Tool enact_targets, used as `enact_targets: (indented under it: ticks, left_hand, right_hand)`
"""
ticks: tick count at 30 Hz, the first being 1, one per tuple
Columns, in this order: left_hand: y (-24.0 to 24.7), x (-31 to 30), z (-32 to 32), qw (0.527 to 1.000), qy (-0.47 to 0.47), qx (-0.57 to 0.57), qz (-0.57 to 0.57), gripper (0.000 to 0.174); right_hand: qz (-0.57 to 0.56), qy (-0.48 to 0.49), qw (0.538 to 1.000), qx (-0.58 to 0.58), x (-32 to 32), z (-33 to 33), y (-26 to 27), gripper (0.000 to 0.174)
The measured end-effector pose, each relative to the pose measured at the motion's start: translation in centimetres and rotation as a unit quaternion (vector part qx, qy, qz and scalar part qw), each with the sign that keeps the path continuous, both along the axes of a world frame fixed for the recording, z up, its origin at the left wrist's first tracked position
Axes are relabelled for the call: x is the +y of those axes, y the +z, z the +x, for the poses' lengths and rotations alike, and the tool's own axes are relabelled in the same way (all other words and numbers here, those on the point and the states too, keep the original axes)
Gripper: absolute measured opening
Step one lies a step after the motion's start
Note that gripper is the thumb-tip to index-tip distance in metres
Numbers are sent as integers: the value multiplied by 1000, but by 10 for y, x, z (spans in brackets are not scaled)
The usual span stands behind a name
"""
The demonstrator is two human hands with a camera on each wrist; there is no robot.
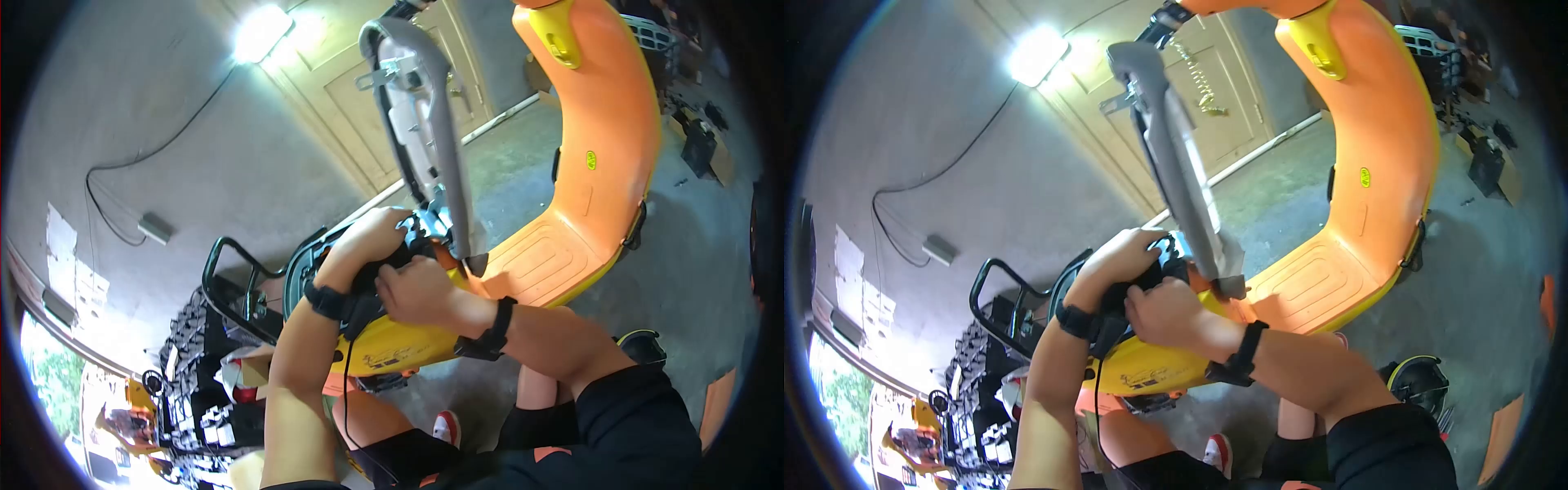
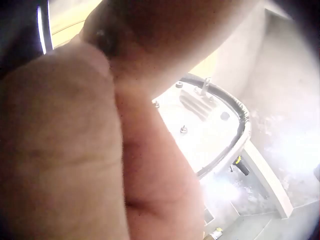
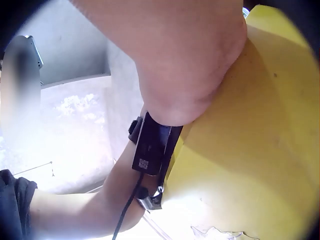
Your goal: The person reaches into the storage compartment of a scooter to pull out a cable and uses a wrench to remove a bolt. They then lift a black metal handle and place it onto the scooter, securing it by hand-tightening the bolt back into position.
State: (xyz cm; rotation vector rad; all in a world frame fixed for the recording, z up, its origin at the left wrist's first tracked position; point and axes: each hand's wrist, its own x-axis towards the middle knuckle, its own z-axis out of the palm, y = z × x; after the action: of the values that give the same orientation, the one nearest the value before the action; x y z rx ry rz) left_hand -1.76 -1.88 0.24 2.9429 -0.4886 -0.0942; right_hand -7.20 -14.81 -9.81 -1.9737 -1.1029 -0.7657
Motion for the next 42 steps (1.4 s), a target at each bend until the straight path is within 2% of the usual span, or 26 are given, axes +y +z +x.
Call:
enact_targets:
  ticks: [3,6,7,8,9,11,12,14,15,17,18,19,21,25,27,29,31,33,34,35,36,37,38,39,41,42]
  left_hand:
    - [17,-9,0,999,34,32,20,39]
    - [37,9,11,987,56,-145,-46,38]
    - [48,21,13,967,10,-252,-33,41]
    - [66,27,14,967,71,-244,-11,38]
    - [95,8,-9,949,203,-118,-209,31]
    - [130,6,-48,916,211,-98,-326,30]
    - [139,6,-69,914,231,-103,-318,30]
    - [151,4,-107,855,183,-88,-477,26]
    - [151,-1,-123,855,197,-97,-469,26]
    - [143,-14,-156,841,203,-135,-483,26]
    - [135,-9,-168,824,184,-92,-528,26]
    - [126,-7,-180,822,192,-100,-526,26]
    - [109,-15,-196,858,198,-97,-465,18]
    - [61,-4,-210,885,169,-134,-412,18]
    - [41,-3,-208,820,178,-113,-532,15]
    - [23,-2,-205,801,170,-132,-558,13]
    - [10,0,-204,759,206,-111,-607,15]
    - [-5,10,-204,762,179,-124,-609,13]
    - [-10,15,-204,780,160,-120,-592,12]
    - [-13,20,-206,797,143,-117,-575,11]
    - [-16,24,-206,796,128,-119,-580,13]
    - [-20,27,-205,790,124,-126,-587,13]
    - [-24,30,-202,774,110,-133,-610,16]
    - [-28,34,-201,755,97,-139,-633,18]
    - [-32,47,-199,737,80,-128,-658,22]
    - [-36,52,-196,753,71,-130,-641,22]
  right_hand:
    - [-19,16,999,-22,-2,1,-1,20]
    - [5,20,999,-30,-5,3,2,20]
    - [12,29,999,-28,-4,1,2,20]
    - [10,31,999,-6,-2,1,0,20]
    - [6,36,999,15,-1,2,-1,20]
    - [-22,19,999,15,-1,0,3,20]
    - [-32,29,998,34,1,3,2,20]
    - [-58,36,995,70,2,4,5,21]
    - [-74,32,993,86,-1,3,10,21]
    - [-85,30,990,107,-1,4,13,22]
    - [-90,32,989,109,-2,3,15,22]
    - [-97,32,989,109,-4,1,18,22]
    - [-108,38,988,106,-3,0,17,25]
    - [-108,16,989,104,-5,-5,22,36]
    - [-120,4,984,131,-5,-5,26,43]
    - [-121,-9,983,138,-1,-4,26,47]
    - [-124,-22,982,144,0,-6,26,52]
    - [-125,7,982,141,-4,-9,28,60]
    - [-103,55,977,176,-7,-11,33,56]
    - [-108,55,978,168,-8,-18,39,56]
    - [-6,163,968,192,-11,-27,47,52]
    - [92,268,935,214,-15,-34,56,48]
    - [75,309,911,264,-22,-43,67,33]
    - [62,306,914,260,-22,-51,68,33]
    - [93,319,858,391,-16,-66,65,26]
    - [62,307,846,432,-14,-68,65,21]
